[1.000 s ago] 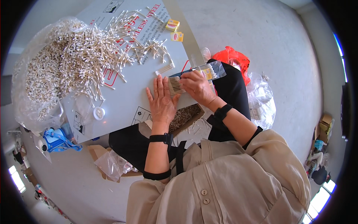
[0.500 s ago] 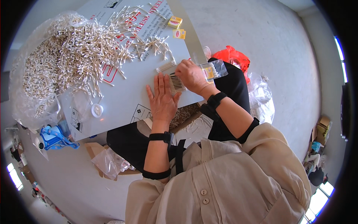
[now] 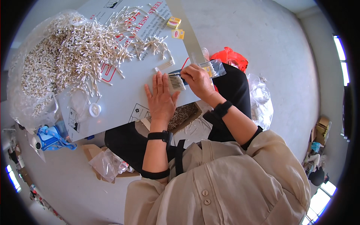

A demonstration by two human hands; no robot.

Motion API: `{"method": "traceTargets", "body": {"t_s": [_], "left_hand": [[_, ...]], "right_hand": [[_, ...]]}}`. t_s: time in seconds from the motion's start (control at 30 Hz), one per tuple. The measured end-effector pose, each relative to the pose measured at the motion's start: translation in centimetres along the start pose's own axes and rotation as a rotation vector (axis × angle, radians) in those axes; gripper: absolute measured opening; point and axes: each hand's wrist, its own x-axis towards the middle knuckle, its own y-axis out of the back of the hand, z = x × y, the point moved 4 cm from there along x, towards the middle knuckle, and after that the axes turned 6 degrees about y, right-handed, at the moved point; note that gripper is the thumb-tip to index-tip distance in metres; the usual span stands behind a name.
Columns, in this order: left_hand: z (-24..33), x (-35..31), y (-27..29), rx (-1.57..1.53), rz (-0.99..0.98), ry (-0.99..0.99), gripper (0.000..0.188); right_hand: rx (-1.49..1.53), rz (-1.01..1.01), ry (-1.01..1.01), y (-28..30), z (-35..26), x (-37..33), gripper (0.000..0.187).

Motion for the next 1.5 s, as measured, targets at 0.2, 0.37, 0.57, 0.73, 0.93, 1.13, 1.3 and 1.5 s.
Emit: {"method": "traceTargets", "body": {"t_s": [0.2,0.37,0.57,0.73,0.93,1.13,1.3,1.5], "left_hand": [[-0.3,-0.1,-0.4,0.007,0.034,-0.014,0.079],[-0.5,-0.2,-0.8,0.017,0.053,-0.022,0.08],[-0.5,-0.3,-0.6,0.035,0.03,-0.01,0.08],[-0.3,0.0,-0.5,0.054,-0.004,0.01,0.077],[-0.3,0.2,-0.4,0.042,-0.011,0.0,0.075],[0.0,0.3,-0.5,0.062,-0.033,0.006,0.076],[0.5,0.2,-0.6,0.058,-0.051,0.016,0.078],[0.3,0.1,-0.7,0.07,-0.054,0.017,0.078]], "right_hand": [[-0.188,-0.033,0.176,-1.9,0.1,2.1,0.01],[-0.086,-0.091,0.112,-4.1,-0.3,3.2,0.012],[0.293,0.07,-0.368,-1.6,1.7,3.2,0.01],[-0.282,-0.125,0.202,0.3,-0.2,-0.7,0.044],[-0.48,-0.335,0.296,-1.8,-0.6,-2.7,0.061],[-0.529,-0.331,0.369,-1.6,0.0,-2.5,0.055],[-0.486,-0.341,0.364,-1.0,0.6,-2.6,0.058],[-0.523,-0.368,0.201,-0.4,0.5,-3.5,0.074]]}}
